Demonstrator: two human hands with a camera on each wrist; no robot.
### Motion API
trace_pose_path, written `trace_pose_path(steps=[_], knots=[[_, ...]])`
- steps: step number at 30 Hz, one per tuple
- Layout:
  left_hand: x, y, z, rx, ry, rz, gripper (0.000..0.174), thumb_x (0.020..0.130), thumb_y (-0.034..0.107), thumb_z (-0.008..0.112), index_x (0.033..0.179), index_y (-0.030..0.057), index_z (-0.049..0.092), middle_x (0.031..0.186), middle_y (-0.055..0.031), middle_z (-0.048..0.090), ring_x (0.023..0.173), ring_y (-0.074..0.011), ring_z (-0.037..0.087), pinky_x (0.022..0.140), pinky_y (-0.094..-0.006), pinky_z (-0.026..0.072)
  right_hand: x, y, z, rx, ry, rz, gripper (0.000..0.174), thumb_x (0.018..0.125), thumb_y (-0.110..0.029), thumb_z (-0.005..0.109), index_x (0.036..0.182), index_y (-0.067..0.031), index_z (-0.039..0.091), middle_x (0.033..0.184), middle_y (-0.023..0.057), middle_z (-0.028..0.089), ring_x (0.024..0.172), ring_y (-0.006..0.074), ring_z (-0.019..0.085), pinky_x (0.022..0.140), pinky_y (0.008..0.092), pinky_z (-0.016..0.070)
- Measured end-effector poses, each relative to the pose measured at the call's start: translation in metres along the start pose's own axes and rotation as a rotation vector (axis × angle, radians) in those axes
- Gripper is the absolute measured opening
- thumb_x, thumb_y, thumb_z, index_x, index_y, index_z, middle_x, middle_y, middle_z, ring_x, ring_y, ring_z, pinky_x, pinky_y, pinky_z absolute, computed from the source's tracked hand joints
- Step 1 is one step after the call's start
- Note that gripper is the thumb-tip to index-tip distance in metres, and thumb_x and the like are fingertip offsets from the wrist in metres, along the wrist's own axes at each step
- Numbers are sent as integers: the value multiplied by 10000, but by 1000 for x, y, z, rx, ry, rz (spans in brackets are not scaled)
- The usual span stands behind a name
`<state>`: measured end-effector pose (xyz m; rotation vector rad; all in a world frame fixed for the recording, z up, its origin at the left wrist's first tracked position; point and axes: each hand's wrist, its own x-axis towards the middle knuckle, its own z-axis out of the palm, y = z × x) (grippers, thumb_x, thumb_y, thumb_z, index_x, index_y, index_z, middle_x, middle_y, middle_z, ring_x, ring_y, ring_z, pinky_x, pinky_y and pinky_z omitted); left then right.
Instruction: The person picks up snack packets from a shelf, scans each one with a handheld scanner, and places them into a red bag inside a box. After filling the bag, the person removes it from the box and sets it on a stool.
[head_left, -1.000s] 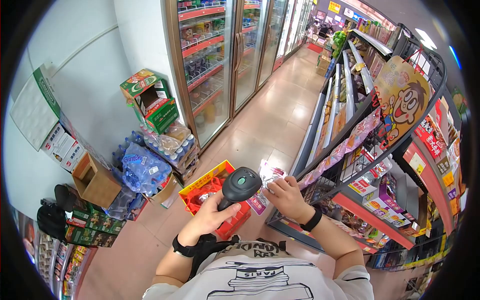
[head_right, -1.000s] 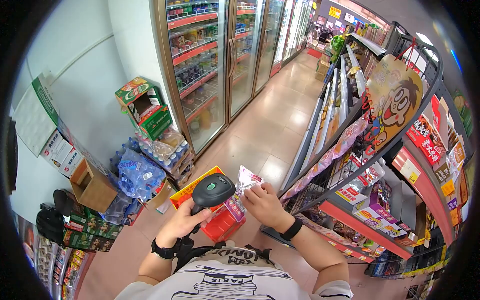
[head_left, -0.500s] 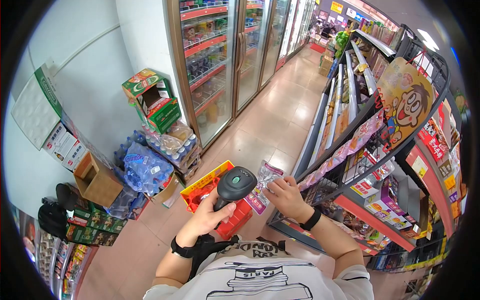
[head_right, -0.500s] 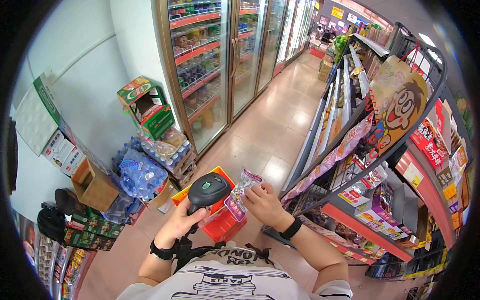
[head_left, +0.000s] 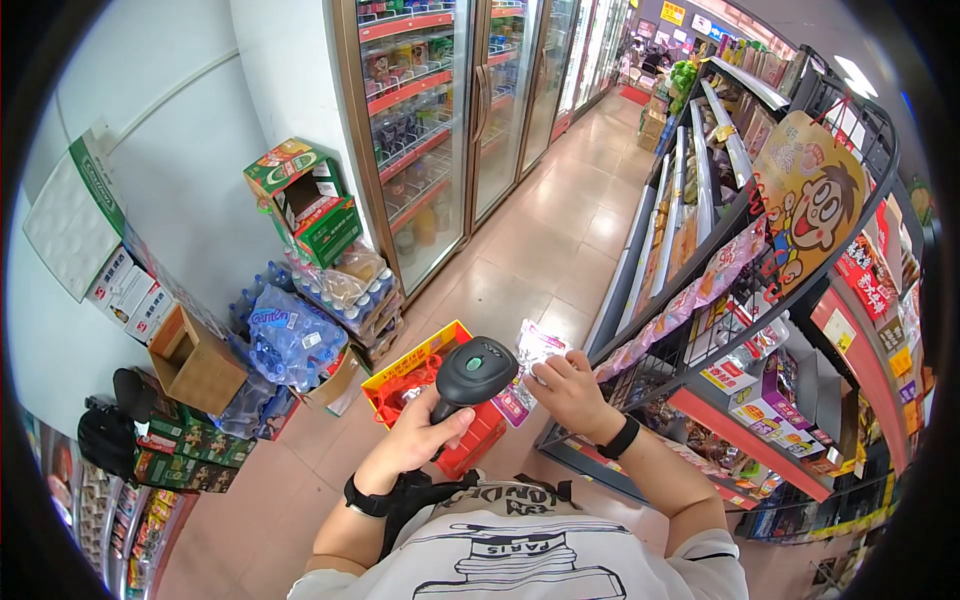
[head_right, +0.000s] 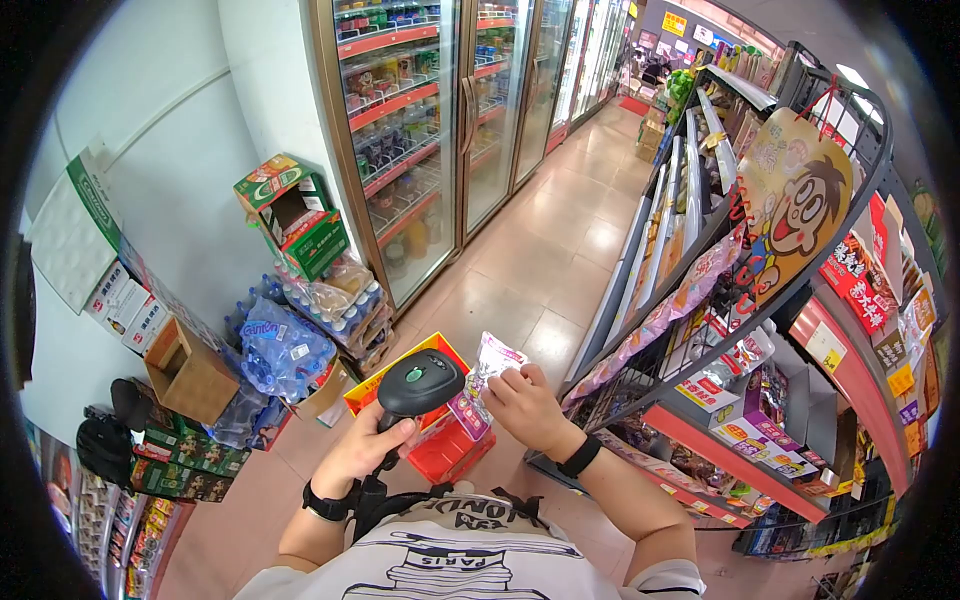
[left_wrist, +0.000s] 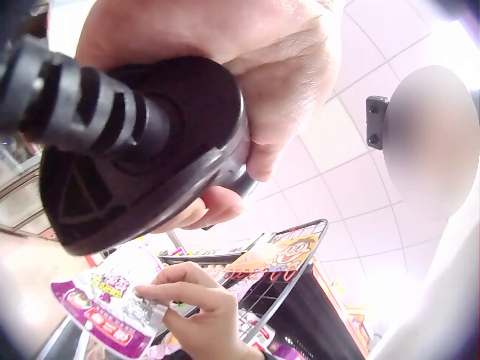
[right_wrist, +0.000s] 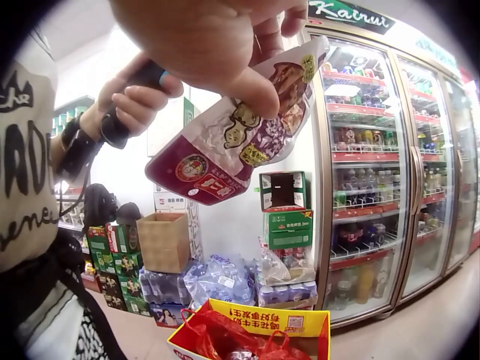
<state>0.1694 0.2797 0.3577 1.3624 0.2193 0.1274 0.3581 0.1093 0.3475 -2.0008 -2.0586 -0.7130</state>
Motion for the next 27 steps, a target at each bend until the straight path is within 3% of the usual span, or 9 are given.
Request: trace_pose_path(steps=[11, 16, 21, 23, 25, 27], knots=[[-3, -2, 0, -68, -1, 51, 383, 853, 200, 603, 1164, 50, 436, 762, 2, 505, 582, -69, 471, 542, -216, 399, 2, -2, 1, 0, 51, -11, 141, 681, -167, 534, 800, -97, 566, 779, 18, 462, 762, 160, 473, 726, 324, 356], [-10, 8, -12, -24, 113, 83, 403, 847, 232, 612, 1161, 49, 438, 749, -5, 515, 577, -70, 476, 537, -216, 405, 2, -4, 8, 67, 18, -9, 141, 682, -152, 530, 802, -93, 576, 780, 17, 478, 765, 165, 483, 726, 321, 361], [-34, 10, -41, -64, 350, 166, 350, 857, 244, 594, 1094, 30, 449, 697, -8, 495, 547, -73, 460, 507, -214, 387, -1, -13, 55, 329, -109, 144, 141, 688, -90, 548, 794, -102, 641, 803, 33, 557, 795, 200, 524, 728, 337, 393], [-46, 5, -51, -61, 419, 155, 335, 861, 232, 585, 1091, 32, 447, 697, -16, 497, 549, -80, 465, 507, -218, 389, 2, -19, 81, 375, -158, 126, 155, 693, -87, 543, 812, -100, 642, 837, 39, 568, 817, 211, 532, 721, 336, 402], [-58, -2, -57, -44, 474, 145, 315, 866, 265, 568, 1051, 38, 454, 692, -28, 499, 545, -89, 467, 505, -224, 387, 11, -26, 110, 362, -146, 19, 95, 680, -110, 540, 742, -103, 611, 742, 31, 517, 788, 211, 511, 708, 336, 387], [-69, -8, -60, -27, 526, 140, 304, 870, 297, 552, 1012, 44, 460, 686, -40, 500, 542, -98, 468, 502, -230, 384, 23, -35, 139, 377, -171, -10, 92, 684, -112, 537, 742, -100, 607, 739, 38, 515, 785, 214, 512, 701, 344, 387]])
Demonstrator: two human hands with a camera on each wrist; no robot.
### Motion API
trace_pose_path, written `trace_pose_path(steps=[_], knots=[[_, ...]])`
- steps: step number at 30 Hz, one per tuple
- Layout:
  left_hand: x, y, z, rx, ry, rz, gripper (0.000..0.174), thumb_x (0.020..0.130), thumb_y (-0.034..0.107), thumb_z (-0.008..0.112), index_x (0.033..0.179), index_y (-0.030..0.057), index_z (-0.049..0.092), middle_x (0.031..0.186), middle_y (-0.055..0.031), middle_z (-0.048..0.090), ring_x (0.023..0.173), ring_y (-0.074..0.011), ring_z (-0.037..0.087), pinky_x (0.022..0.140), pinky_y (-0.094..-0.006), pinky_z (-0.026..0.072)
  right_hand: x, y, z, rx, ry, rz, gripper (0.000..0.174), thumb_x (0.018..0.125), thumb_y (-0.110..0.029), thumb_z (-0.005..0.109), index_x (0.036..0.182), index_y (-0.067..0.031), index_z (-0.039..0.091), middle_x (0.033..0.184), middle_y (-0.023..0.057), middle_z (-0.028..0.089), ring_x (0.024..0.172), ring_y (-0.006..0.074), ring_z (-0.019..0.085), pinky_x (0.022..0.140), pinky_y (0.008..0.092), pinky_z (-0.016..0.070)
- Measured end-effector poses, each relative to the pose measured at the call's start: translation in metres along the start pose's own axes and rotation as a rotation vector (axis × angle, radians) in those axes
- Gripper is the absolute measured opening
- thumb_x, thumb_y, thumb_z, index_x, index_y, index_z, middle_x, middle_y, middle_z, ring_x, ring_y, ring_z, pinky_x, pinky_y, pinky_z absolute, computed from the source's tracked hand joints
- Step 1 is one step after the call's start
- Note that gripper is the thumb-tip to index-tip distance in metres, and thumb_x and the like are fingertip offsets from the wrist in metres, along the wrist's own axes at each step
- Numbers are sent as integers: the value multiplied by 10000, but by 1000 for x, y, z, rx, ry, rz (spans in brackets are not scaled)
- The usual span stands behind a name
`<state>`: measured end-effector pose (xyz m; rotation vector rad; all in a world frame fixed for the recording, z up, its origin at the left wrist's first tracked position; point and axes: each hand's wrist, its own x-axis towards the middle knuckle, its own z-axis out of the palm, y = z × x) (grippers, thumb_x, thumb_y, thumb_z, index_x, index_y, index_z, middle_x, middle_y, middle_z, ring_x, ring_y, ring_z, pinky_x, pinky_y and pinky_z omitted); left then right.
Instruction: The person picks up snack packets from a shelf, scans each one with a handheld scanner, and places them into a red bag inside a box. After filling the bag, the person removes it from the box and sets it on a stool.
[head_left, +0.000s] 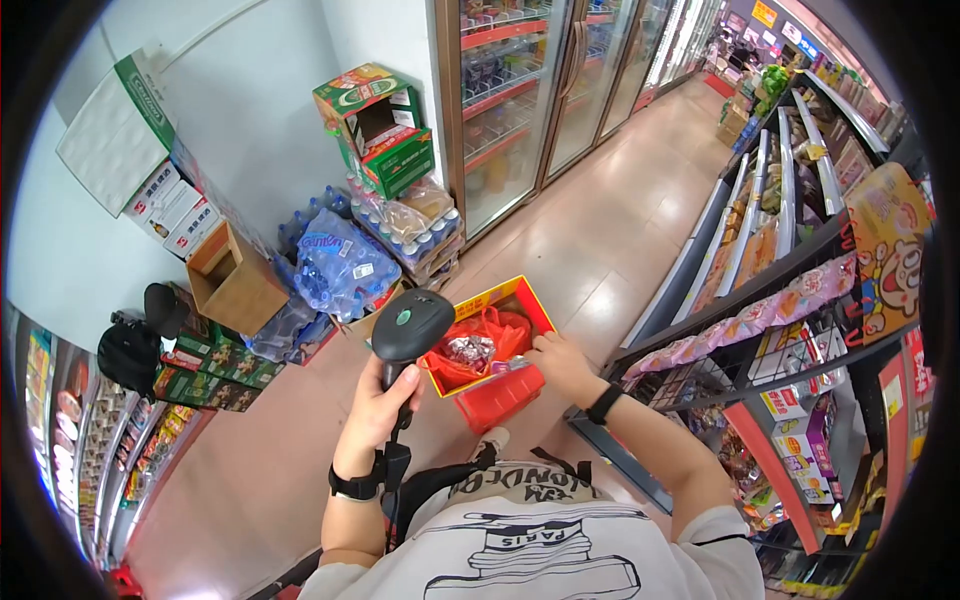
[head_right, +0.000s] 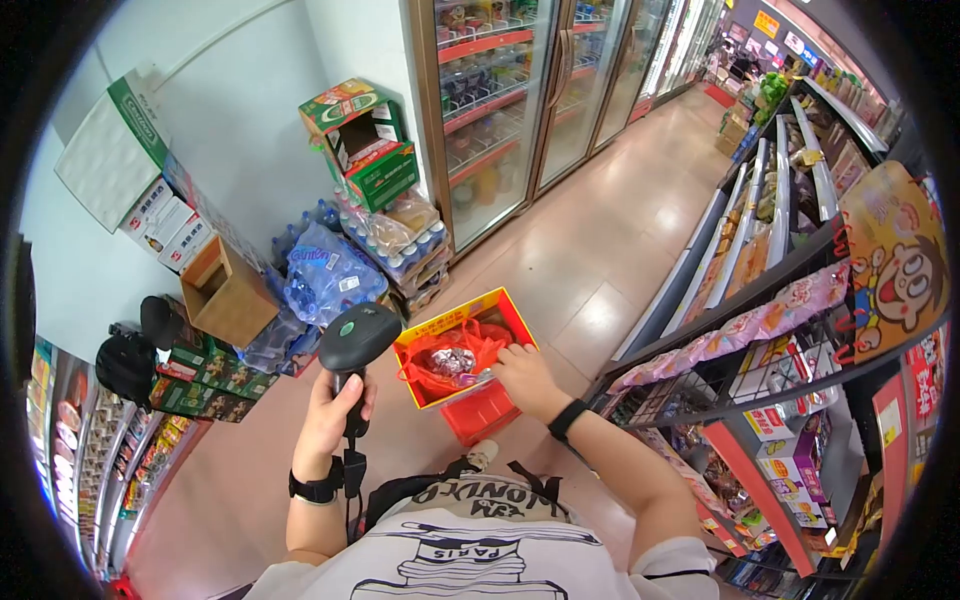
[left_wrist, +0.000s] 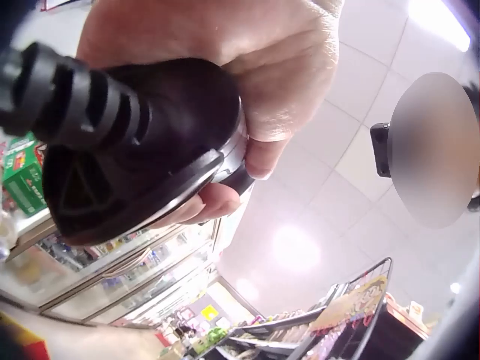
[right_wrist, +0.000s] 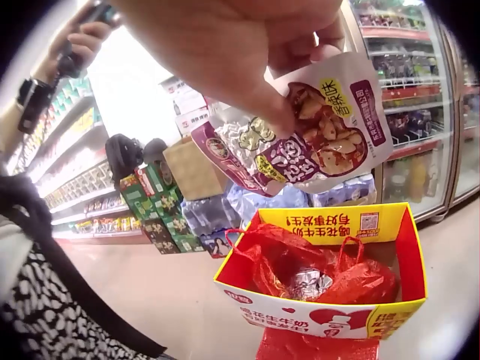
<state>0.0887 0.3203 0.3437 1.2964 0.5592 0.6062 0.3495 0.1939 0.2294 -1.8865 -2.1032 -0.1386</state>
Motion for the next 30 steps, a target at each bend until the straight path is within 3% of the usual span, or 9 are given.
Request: trace_pose_path(steps=[5, 8, 13, 16, 20, 22, 24, 28, 30], knots=[[-15, -6, -17, 5, 88, -60, 310, 862, 263, 566, 1040, 40, 447, 695, -43, 503, 552, -102, 479, 509, -231, 393, 43, -4, 62, -42, -202, 35, 126, 728, -99, 511, 806, -77, 607, 850, 86, 559, 836, 237, 535, 716, 386, 389], [-19, -4, -20, -10, 101, -88, 337, 856, 249, 585, 1072, 32, 443, 701, -36, 505, 564, -100, 482, 520, -233, 399, 40, -13, 91, -11, -92, 72, 161, 746, -76, 489, 861, -64, 602, 885, 95, 574, 875, 250, 543, 739, 407, 394], [-7, -6, -10, -16, 32, -103, 343, 855, 258, 591, 1068, 29, 450, 700, -39, 511, 564, -101, 481, 525, -232, 398, -13, -19, 47, 238, -222, 180, 170, 718, -119, 544, 873, -68, 592, 933, 105, 573, 931, 264, 533, 807, 451, 384], [13, -7, 15, 28, -36, -136, 328, 856, 259, 588, 1058, 29, 471, 698, -29, 517, 557, -94, 475, 512, -223, 391, -65, -19, -4, 332, -330, 333, 145, 733, -136, 572, 861, -77, 605, 863, 111, 587, 860, 289, 563, 733, 409, 446], [41, -9, 57, 74, -275, -105, 357, 862, 261, 574, 1117, 35, 466, 676, -20, 513, 549, -86, 477, 501, -219, 390, -137, -24, -87, 358, -172, 551, 182, 730, -130, 606, 900, -68, 623, 847, 109, 609, 814, 309, 578, 710, 386, 464], [53, -15, 80, 87, -383, -110, 356, 864, 258, 573, 1122, 41, 458, 675, -18, 518, 543, -87, 481, 497, -218, 398, -167, -35, -133, 322, 96, 660, 178, 744, -106, 589, 913, -58, 617, 823, 127, 602, 798, 298, 581, 702, 400, 460], [61, -21, 107, 73, -478, -125, 339, 864, 240, 574, 1116, 46, 457, 679, -20, 523, 541, -89, 485, 500, -220, 407, -190, -50, -186, 201, 218, 745, 181, 740, -78, 594, 917, -46, 616, 833, 125, 610, 784, 301, 586, 695, 391, 466], [62, -20, 156, 75, -607, -119, 308, 864, 210, 568, 1110, 57, 462, 681, -26, 525, 544, -94, 488, 502, -224, 414, -227, -77, -277, -57, 654, 965, 199, 740, -17, 584, 935, -35, 617, 890, 133, 619, 813, 305, 595, 713, 379, 473], [60, -20, 175, 47, -696, -132, 305, 864, 201, 564, 1114, 58, 463, 679, -30, 523, 541, -98, 489, 501, -226, 417, -254, -70, -305, -259, 755, 974, 231, 729, 4, 594, 958, -23, 609, 897, 147, 614, 820, 318, 591, 726, 376, 471]])
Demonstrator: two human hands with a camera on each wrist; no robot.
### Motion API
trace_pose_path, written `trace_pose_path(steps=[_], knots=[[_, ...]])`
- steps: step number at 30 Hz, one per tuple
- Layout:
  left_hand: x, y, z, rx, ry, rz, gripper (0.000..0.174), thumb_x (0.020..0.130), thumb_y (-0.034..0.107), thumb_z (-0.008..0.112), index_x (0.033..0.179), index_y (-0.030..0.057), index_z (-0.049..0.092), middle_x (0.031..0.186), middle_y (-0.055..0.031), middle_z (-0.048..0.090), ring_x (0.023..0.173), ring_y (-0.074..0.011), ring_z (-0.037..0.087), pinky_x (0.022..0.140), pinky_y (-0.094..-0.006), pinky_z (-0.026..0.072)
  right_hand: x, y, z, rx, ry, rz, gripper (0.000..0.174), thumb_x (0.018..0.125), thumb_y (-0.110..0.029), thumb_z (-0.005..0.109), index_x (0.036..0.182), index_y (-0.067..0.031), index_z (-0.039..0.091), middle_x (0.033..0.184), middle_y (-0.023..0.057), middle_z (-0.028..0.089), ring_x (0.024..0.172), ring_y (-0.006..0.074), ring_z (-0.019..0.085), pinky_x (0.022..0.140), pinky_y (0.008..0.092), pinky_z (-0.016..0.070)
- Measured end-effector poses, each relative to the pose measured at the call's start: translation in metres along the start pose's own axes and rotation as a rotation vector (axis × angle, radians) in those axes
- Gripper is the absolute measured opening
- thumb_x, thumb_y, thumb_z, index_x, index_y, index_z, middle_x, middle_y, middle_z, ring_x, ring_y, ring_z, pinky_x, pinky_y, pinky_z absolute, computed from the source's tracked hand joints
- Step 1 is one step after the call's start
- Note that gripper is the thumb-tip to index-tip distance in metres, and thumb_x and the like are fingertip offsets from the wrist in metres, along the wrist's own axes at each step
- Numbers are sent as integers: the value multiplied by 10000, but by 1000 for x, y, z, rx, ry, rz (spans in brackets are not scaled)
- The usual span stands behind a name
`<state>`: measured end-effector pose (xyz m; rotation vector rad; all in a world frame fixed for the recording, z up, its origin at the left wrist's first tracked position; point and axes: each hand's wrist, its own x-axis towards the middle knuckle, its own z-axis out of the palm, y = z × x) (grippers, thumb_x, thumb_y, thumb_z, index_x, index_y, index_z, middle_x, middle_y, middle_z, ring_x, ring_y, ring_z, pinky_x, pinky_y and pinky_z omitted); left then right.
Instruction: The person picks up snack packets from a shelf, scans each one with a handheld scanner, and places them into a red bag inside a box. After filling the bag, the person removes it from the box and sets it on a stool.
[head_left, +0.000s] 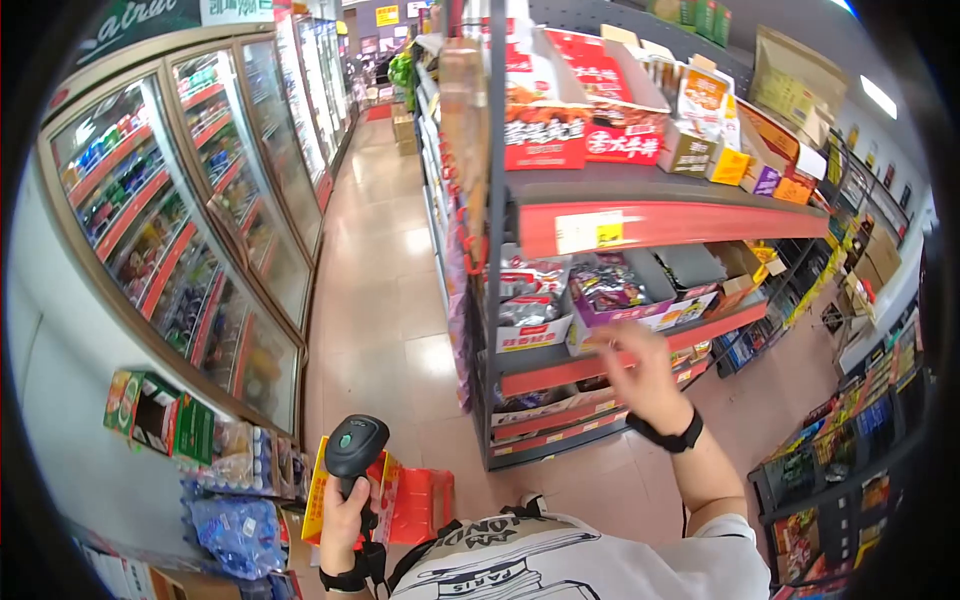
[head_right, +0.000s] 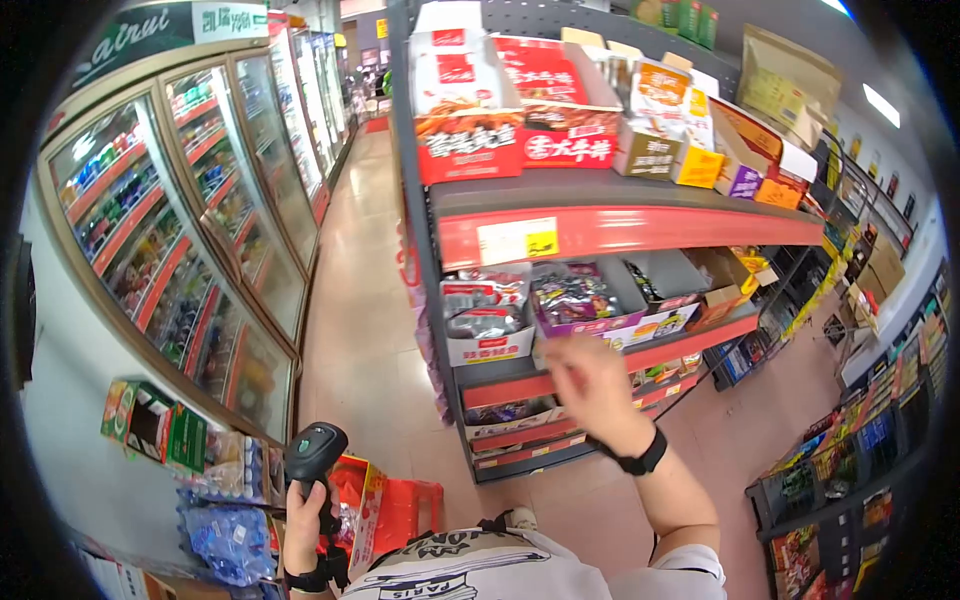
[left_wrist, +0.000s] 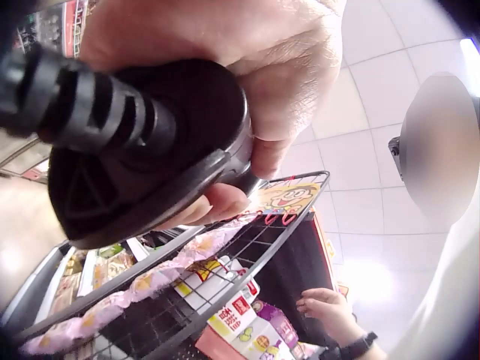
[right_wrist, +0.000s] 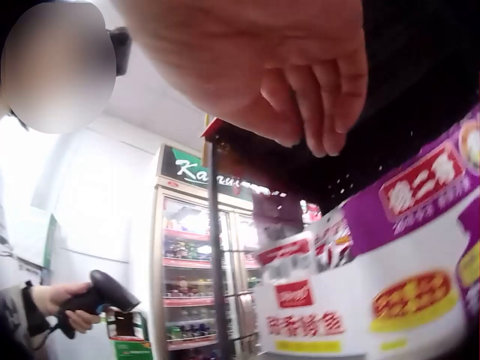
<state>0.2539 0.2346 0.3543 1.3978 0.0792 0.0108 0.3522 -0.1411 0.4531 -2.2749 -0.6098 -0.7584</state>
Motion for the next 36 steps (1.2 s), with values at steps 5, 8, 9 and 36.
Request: trace_pose_path(steps=[5, 8, 9, 36], knots=[[5, 6, 32, -12, -39, -23, 297, 864, 177, 554, 1114, 46, 461, 660, -38, 512, 541, -114, 485, 500, -244, 417, 42, 51, -23, -146, 75, 110, 293, 708, -81, 650, 985, -4, 594, 949, 177, 601, 887, 345, 566, 774, 385, 453], [1, 4, 39, -37, -19, -31, 269, 865, 168, 551, 1084, 41, 461, 662, -42, 512, 542, -116, 485, 504, -243, 417, 58, 65, -22, -192, -126, 208, 385, 672, -155, 687, 1014, -6, 595, 972, 186, 604, 903, 341, 569, 793, 388, 449], [0, -1, 38, -27, -3, -30, 250, 864, 166, 552, 1058, 38, 458, 667, -44, 512, 542, -117, 484, 505, -240, 414, 61, 71, -17, -245, -230, 231, 401, 669, -175, 684, 1024, -12, 595, 966, 185, 608, 906, 339, 570, 798, 389, 448], [-25, 2, 2, -78, -101, 29, 320, 857, 261, 572, 1052, 17, 501, 710, -30, 526, 583, -87, 483, 534, -223, 396, 27, -15, 27, 281, -136, -348, 126, 602, 31, 630, 673, -72, 643, 846, 64, 654, 925, 257, 577, 804, 377, 438]])
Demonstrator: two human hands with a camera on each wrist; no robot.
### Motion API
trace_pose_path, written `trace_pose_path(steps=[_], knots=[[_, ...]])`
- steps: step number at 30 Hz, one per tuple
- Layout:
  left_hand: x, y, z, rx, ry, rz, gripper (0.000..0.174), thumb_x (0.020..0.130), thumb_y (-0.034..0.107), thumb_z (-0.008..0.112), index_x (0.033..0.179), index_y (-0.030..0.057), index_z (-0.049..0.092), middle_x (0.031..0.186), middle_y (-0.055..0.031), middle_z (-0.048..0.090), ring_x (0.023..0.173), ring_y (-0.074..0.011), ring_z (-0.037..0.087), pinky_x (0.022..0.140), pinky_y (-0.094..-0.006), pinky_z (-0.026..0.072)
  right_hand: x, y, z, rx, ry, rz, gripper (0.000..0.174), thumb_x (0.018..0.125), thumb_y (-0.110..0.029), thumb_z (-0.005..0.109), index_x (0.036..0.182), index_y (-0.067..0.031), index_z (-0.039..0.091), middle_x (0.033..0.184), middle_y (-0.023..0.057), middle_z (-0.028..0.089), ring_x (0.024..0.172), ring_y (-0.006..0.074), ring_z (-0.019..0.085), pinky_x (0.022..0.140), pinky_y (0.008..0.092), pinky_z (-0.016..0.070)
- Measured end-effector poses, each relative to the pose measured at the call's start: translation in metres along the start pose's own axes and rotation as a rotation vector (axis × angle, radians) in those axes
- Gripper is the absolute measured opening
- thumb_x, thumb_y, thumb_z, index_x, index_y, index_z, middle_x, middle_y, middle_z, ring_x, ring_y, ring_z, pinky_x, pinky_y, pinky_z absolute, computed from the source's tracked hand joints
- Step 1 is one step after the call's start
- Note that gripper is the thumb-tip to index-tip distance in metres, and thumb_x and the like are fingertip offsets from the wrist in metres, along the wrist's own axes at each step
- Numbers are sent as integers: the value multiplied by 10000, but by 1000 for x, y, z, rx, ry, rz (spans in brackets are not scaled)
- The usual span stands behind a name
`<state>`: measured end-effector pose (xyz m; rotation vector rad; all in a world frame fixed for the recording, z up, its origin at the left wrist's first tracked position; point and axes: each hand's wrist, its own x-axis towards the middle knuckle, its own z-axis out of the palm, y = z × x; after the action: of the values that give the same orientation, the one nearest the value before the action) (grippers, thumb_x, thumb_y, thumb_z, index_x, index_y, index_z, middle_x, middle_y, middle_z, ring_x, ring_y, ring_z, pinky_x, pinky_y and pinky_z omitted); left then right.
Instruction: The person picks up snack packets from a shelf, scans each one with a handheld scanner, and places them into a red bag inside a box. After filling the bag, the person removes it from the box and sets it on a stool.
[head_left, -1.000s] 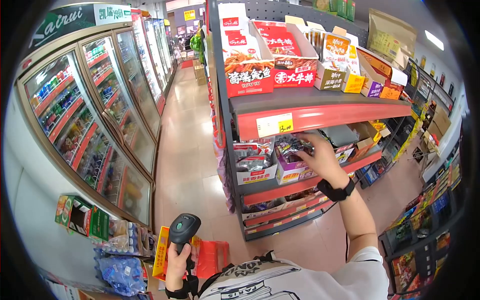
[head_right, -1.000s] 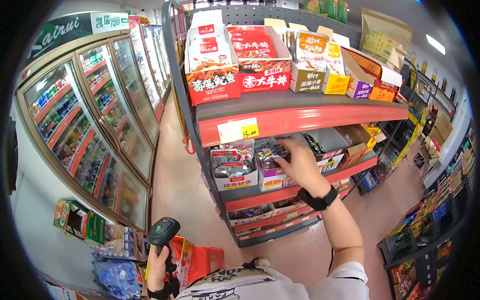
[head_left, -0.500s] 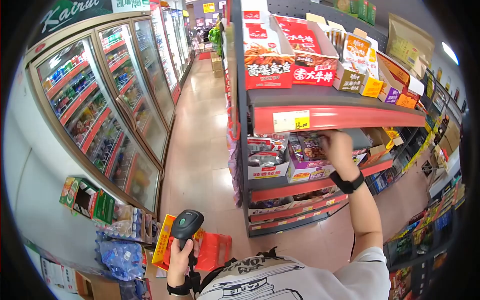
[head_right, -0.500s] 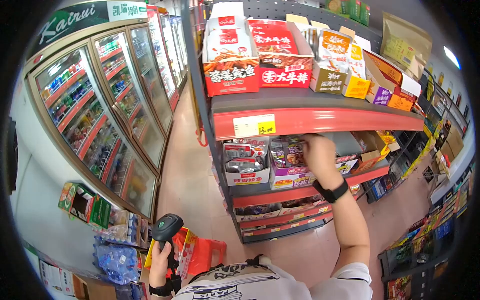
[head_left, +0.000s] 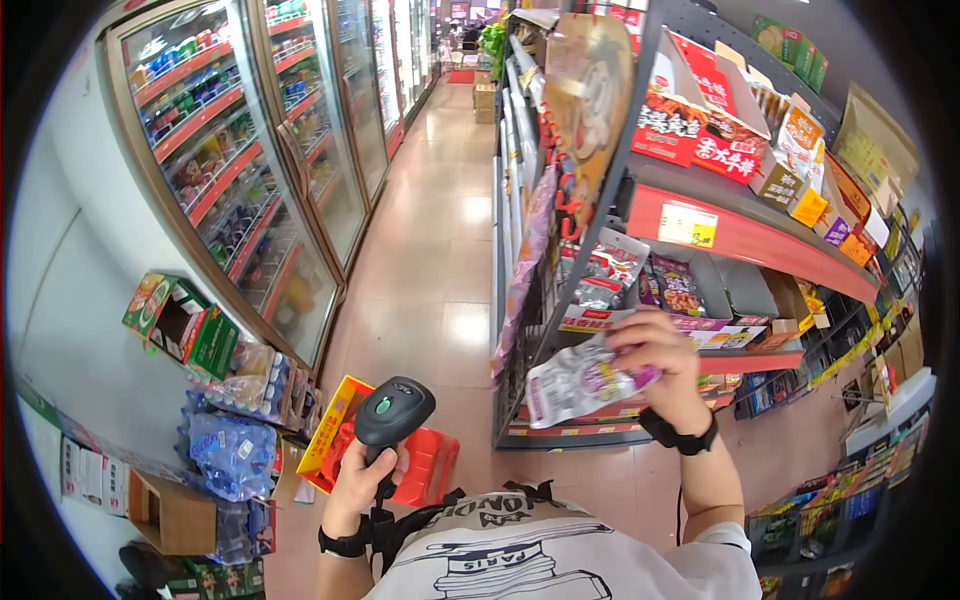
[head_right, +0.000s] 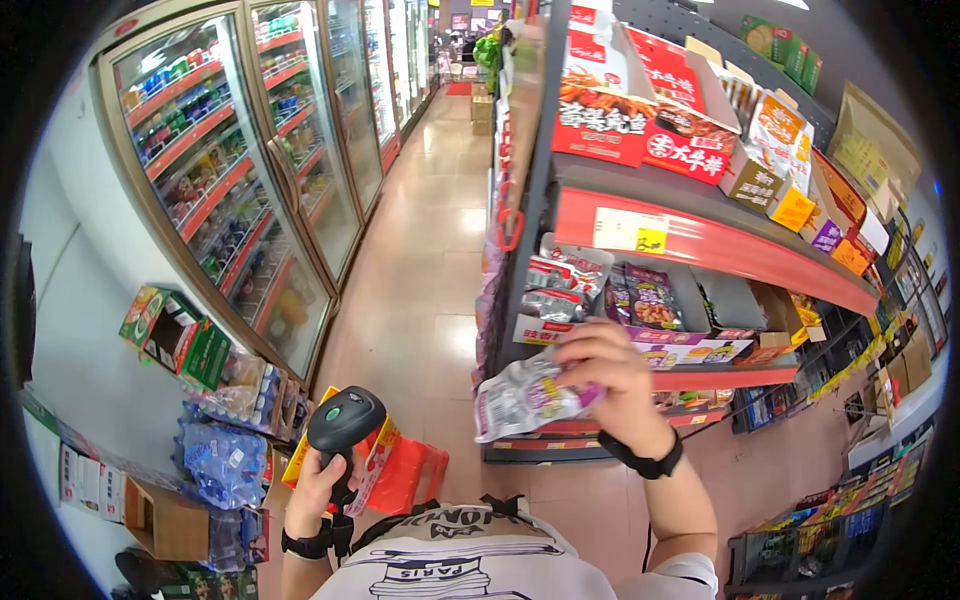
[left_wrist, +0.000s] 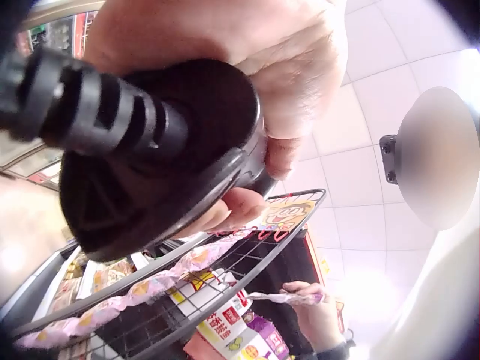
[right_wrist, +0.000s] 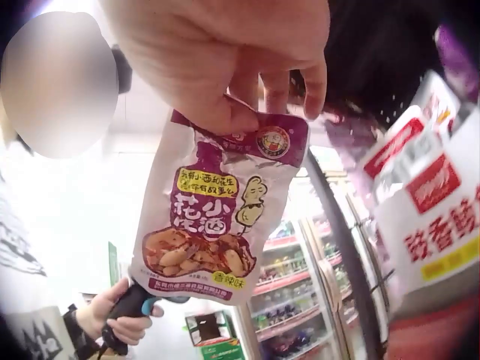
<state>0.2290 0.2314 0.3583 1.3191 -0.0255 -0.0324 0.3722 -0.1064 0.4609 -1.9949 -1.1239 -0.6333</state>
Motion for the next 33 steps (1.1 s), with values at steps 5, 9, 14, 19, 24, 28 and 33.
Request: trace_pose_path(steps=[5, 9, 14, 19, 24, 28, 33], knots=[[-16, 2, -20, -7, -11, -14, 350, 850, 277, 582, 1067, 16, 498, 729, -37, 534, 588, -90, 484, 536, -226, 402, 24, 5, 79, 168, -131, -101, 226, 552, 122, 605, 703, -46, 616, 966, 72, 632, 996, 279, 549, 813, 377, 451], [-35, 1, -38, 0, 40, -4, 358, 846, 290, 587, 1061, 17, 502, 735, -37, 536, 591, -87, 485, 537, -222, 403, 44, 7, 121, 232, -176, -161, 239, 548, 120, 609, 724, -42, 617, 962, 80, 630, 983, 290, 562, 792, 364, 468], [-62, 1, -58, 28, 63, -50, 289, 853, 212, 581, 1045, 11, 501, 733, -17, 522, 590, -80, 473, 535, -219, 397, 57, 0, 164, 324, -201, -183, 234, 564, 117, 604, 736, -40, 627, 943, 89, 633, 975, 287, 575, 768, 349, 484], [-80, 4, -63, 113, 136, -53, 401, 820, 409, 603, 948, 33, 548, 714, -3, 504, 575, -79, 467, 514, -212, 373, 64, -9, 198, 407, -311, -252, 247, 552, 123, 596, 744, -28, 633, 948, 97, 626, 977, 295, 571, 770, 356, 486], [-95, 1, -73, 48, 167, -97, 383, 821, 389, 608, 946, 33, 544, 722, -3, 501, 603, -79, 475, 533, -210, 379, 72, -21, 219, 433, -350, -330, 220, 565, 97, 623, 747, -27, 629, 953, 96, 620, 980, 293, 568, 774, 360, 484], [-103, 0, -78, 22, 152, -139, 348, 828, 351, 611, 954, 34, 542, 745, -6, 509, 631, -83, 485, 559, -217, 396, 73, -24, 230, 430, -365, -337, 208, 572, 84, 635, 748, -28, 630, 950, 93, 619, 978, 288, 569, 772, 358, 485], [-106, -1, -80, 39, 155, -149, 340, 828, 342, 614, 961, 37, 543, 758, -5, 513, 638, -86, 490, 565, -223, 404, 74, -28, 236, 417, -355, -348, 208, 572, 84, 636, 747, -28, 631, 948, 89, 618, 974, 283, 570, 761, 352, 490]])
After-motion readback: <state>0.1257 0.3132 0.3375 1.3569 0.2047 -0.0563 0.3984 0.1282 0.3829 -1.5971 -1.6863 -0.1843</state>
